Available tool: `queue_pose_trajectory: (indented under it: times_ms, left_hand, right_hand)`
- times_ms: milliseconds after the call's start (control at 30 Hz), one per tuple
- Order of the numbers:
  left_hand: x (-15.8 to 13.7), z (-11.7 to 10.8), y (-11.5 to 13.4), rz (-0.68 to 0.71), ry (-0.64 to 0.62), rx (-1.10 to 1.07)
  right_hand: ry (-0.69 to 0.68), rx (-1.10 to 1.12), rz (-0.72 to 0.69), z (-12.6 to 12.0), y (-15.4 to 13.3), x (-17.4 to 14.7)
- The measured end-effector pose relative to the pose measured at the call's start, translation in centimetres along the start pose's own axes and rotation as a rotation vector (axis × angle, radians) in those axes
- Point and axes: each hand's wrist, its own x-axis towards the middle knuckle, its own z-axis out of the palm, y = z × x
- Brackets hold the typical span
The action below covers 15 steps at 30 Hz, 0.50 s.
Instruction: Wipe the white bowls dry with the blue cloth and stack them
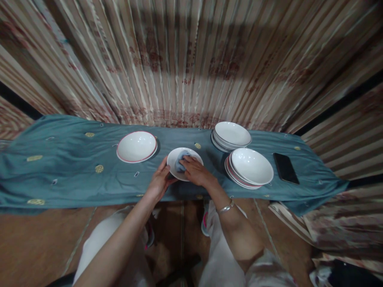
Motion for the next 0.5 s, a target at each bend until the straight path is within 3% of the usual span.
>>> queue_pose_trajectory:
  times_ms: [500]
  left_hand:
    - [0.2, 0.0, -0.2, -0.012, 0.027, -0.069]
  right_hand:
    - [-0.039, 0.475, -0.145, 0.5, 0.5, 1.3]
